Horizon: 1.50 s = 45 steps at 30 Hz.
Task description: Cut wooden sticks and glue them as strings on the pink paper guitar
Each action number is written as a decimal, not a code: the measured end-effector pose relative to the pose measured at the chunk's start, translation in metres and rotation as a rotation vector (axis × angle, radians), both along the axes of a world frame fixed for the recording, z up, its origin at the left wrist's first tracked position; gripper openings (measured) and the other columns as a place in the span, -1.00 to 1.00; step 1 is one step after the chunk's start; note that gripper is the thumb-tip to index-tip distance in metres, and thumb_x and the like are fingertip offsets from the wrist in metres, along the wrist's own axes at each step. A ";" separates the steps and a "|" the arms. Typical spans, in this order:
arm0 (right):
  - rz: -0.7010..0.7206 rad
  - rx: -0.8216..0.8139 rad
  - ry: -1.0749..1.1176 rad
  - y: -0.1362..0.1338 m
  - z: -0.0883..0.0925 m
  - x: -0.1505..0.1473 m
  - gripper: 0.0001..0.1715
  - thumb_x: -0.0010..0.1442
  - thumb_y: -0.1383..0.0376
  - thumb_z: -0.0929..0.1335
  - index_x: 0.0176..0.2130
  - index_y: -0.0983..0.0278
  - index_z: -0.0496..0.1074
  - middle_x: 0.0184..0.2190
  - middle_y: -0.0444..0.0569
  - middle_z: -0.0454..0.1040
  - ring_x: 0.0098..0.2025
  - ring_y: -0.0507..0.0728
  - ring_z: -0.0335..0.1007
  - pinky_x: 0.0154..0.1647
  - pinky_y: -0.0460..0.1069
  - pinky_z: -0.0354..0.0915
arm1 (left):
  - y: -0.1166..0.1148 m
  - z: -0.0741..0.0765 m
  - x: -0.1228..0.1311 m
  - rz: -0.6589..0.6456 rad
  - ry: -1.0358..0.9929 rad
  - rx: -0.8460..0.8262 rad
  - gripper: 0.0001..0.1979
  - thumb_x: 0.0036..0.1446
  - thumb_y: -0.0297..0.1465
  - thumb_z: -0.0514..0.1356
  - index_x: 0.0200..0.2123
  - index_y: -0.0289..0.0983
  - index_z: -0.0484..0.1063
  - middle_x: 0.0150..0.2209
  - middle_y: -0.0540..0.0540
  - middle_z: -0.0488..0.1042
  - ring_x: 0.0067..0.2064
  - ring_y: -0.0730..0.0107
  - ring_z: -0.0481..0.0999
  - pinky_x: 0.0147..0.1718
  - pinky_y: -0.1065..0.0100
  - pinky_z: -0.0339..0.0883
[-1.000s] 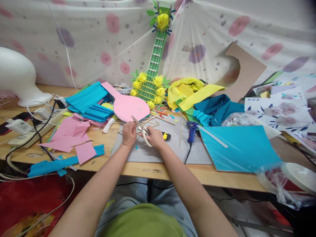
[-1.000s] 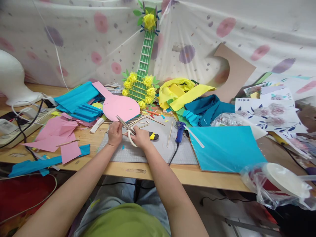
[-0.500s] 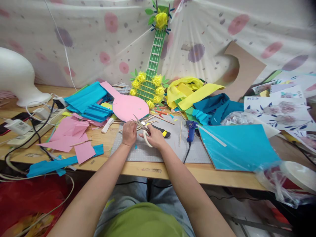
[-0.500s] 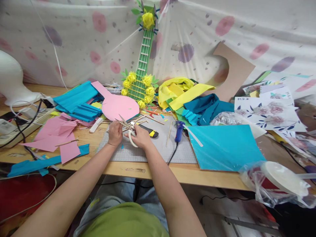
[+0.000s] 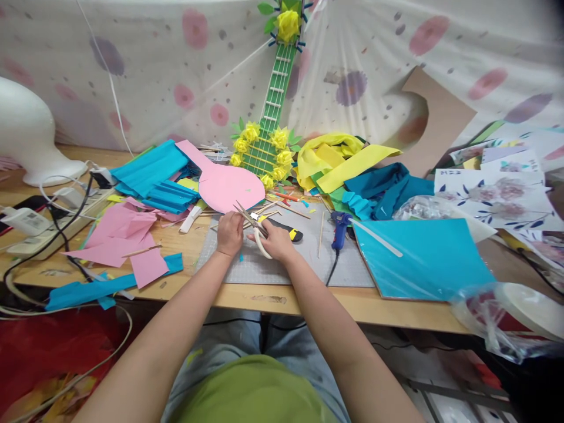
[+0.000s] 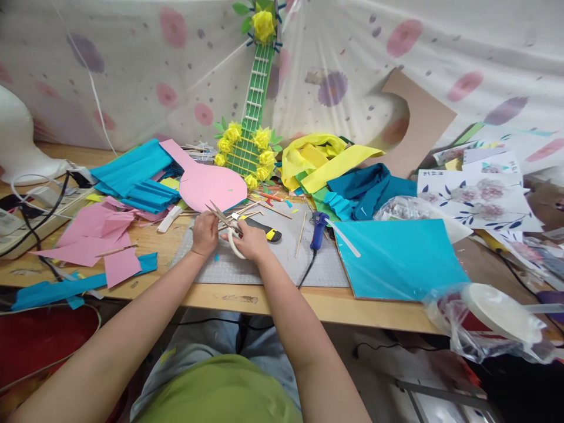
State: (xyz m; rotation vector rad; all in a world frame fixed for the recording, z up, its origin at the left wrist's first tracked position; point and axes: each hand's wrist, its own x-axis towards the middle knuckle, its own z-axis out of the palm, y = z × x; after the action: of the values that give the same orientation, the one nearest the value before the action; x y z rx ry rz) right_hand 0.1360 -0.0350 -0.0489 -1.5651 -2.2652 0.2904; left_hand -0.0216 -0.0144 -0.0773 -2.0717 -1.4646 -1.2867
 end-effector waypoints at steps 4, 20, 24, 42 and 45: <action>-0.034 0.027 -0.024 0.002 -0.003 0.000 -0.53 0.09 -0.09 0.15 -0.30 0.21 0.29 -0.48 -0.09 0.43 -0.43 0.09 0.34 -0.48 -0.10 -0.05 | 0.000 0.001 0.001 0.020 -0.012 -0.025 -0.68 0.20 -0.32 -0.18 -0.41 -0.25 0.30 -0.46 -0.14 0.35 -0.35 0.28 0.32 -0.35 0.28 0.08; -0.491 0.006 0.240 0.012 -0.003 0.028 -0.43 0.04 -0.17 0.12 -0.31 0.22 0.31 -0.47 -0.05 0.41 -0.41 0.11 0.32 -0.47 -0.09 0.01 | -0.002 0.003 0.004 0.036 0.004 -0.049 -0.72 0.19 -0.31 -0.13 -0.32 -0.26 0.33 -0.38 -0.15 0.36 -0.27 0.26 0.29 -0.27 0.27 0.08; -0.651 0.002 0.283 0.017 -0.001 0.046 -0.48 0.07 -0.09 0.15 -0.25 0.25 0.30 -0.41 0.03 0.42 -0.34 0.18 0.33 -0.43 -0.04 0.05 | -0.002 0.002 0.004 0.057 0.020 -0.053 -0.72 0.19 -0.31 -0.12 -0.32 -0.26 0.33 -0.37 -0.16 0.35 -0.27 0.25 0.27 -0.27 0.26 0.08; -0.606 0.018 -0.065 0.060 -0.003 0.080 -0.63 0.05 0.30 0.23 -0.14 0.47 0.28 -0.16 0.24 0.37 -0.07 0.23 0.26 -0.11 0.00 0.11 | -0.009 0.010 0.007 0.162 0.205 -0.100 -0.70 0.15 -0.27 -0.05 -0.55 -0.24 0.29 -0.49 -0.08 0.33 -0.33 0.31 0.28 -0.33 0.29 0.02; -0.567 -0.036 -0.134 0.077 0.002 0.082 -0.63 0.04 0.29 0.24 -0.16 0.48 0.29 -0.20 0.26 0.39 -0.13 0.25 0.31 -0.19 0.01 0.15 | -0.009 0.010 0.007 0.177 0.221 -0.105 -0.73 0.13 -0.31 -0.03 -0.57 -0.24 0.28 -0.49 -0.08 0.34 -0.33 0.30 0.29 -0.33 0.28 0.01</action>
State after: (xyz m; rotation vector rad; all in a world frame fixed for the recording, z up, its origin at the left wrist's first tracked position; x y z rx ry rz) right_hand 0.2183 0.0416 -0.0470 -2.2116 -1.8020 0.0710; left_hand -0.0143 -0.0234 -0.0668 -2.0200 -1.6009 -0.9021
